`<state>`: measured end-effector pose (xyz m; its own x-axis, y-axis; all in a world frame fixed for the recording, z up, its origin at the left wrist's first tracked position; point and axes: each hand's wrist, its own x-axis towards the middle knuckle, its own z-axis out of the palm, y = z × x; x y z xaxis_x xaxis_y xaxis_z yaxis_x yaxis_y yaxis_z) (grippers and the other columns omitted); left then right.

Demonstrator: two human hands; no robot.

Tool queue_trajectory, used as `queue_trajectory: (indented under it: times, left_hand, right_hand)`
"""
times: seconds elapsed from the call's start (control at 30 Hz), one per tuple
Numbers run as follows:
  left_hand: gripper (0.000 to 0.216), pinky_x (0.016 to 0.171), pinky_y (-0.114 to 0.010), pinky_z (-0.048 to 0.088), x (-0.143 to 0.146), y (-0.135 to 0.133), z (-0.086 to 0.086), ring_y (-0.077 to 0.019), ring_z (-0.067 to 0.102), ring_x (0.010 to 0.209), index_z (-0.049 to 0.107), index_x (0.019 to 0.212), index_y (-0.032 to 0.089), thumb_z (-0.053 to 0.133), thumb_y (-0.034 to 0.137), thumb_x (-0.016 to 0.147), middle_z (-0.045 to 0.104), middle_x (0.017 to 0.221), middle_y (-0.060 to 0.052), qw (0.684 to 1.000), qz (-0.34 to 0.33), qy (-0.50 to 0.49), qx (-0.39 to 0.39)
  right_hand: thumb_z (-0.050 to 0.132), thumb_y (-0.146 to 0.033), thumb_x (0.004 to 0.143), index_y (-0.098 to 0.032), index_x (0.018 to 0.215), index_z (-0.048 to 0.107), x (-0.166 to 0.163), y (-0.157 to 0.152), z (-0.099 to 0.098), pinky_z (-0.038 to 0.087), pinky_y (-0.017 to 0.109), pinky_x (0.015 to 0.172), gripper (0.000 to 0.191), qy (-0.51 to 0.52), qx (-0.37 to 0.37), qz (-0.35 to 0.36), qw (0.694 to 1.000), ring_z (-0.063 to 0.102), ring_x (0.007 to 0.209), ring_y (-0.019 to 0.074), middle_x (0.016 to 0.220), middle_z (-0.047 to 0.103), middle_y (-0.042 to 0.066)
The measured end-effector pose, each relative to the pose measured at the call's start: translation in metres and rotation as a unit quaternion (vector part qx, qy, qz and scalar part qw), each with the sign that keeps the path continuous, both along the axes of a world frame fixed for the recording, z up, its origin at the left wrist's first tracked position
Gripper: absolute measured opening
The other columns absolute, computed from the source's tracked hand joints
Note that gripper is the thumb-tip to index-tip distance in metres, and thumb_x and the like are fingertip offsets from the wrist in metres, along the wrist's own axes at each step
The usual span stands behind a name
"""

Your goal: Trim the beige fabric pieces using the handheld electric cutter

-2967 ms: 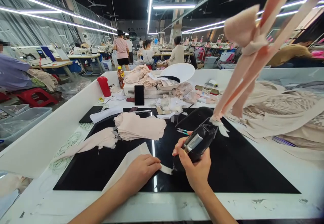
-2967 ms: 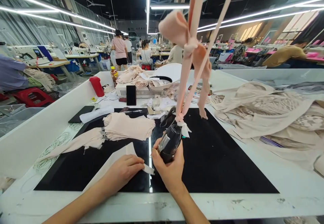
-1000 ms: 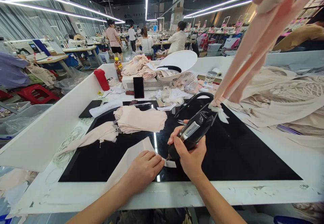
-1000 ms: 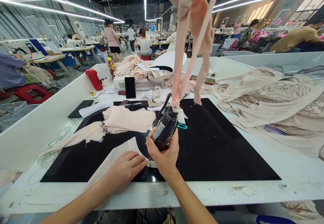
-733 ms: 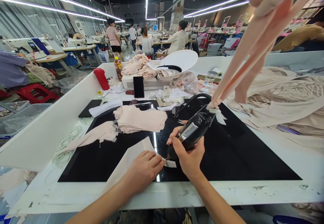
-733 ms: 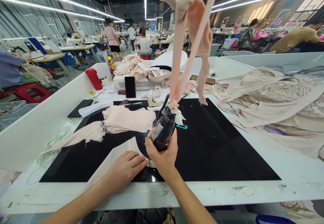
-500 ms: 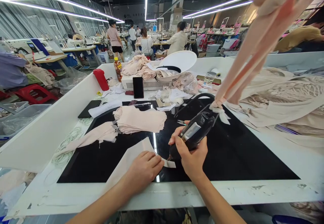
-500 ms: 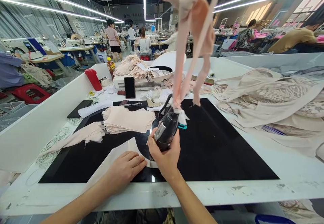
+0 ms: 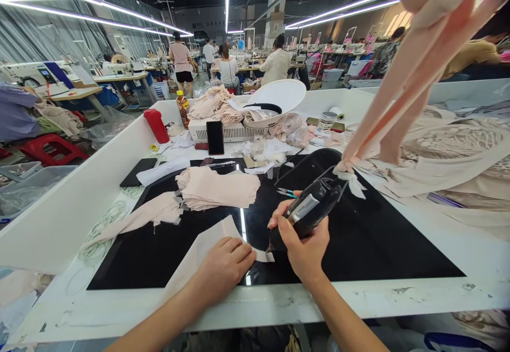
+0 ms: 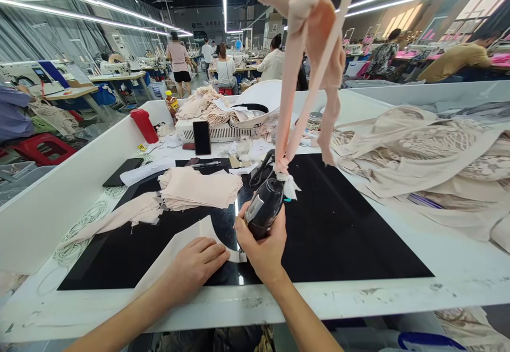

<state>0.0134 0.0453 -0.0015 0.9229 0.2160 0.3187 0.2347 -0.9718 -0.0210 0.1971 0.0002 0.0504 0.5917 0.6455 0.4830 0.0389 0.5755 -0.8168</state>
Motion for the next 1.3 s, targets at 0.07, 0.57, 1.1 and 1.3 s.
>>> queue_trajectory:
  times: [0.07, 0.57, 1.1, 1.3]
  left_hand:
    - [0.023, 0.085, -0.038, 0.055, 0.0, 0.0, 0.001, -0.0233, 0.063, 0.094, 0.061, 0.121, 0.011, 0.042, 0.015, 0.11, 0.07, 0.108, -0.007, 1.0, -0.002, -0.003, 0.001]
    - [0.022, 0.083, -0.039, 0.056, 0.0, 0.0, -0.003, -0.0242, 0.063, 0.092, 0.061, 0.12, 0.012, 0.041, 0.015, 0.11, 0.07, 0.103, -0.006, 1.0, 0.0, 0.001, 0.0]
    - [0.021, 0.088, -0.039, 0.056, -0.002, 0.0, -0.001, -0.0242, 0.063, 0.098, 0.062, 0.122, 0.012, 0.046, 0.015, 0.109, 0.071, 0.111, -0.009, 1.0, 0.003, 0.013, -0.003]
    - [0.021, 0.088, -0.04, 0.058, 0.0, 0.0, 0.001, -0.0245, 0.067, 0.099, 0.063, 0.123, 0.013, 0.048, 0.015, 0.109, 0.072, 0.111, -0.009, 0.999, 0.001, 0.003, -0.033]
  right_hand:
    - [0.075, -0.014, 0.084, -0.027, 0.116, 0.057, 0.0, 0.0, 0.0, 0.058, 0.026, 0.056, 0.039, -0.005, -0.008, -0.004, 1.0, 0.064, 0.059, 0.012, 0.08, 0.069, -0.004]
    - [0.075, -0.014, 0.085, -0.029, 0.119, 0.056, -0.015, -0.003, -0.001, 0.062, 0.025, 0.06, 0.042, 0.012, 0.006, 0.045, 0.999, 0.066, 0.06, 0.0107, 0.083, 0.069, -0.005]
    - [0.076, -0.016, 0.086, -0.029, 0.121, 0.057, -0.001, -0.012, -0.002, 0.059, 0.026, 0.057, 0.041, 0.008, 0.002, 0.023, 1.0, 0.065, 0.06, 0.0116, 0.083, 0.068, -0.004]
    - [0.074, -0.018, 0.087, -0.028, 0.119, 0.057, -0.002, -0.012, 0.001, 0.06, 0.027, 0.057, 0.037, -0.004, -0.011, 0.017, 1.0, 0.065, 0.057, 0.0121, 0.081, 0.068, -0.004]
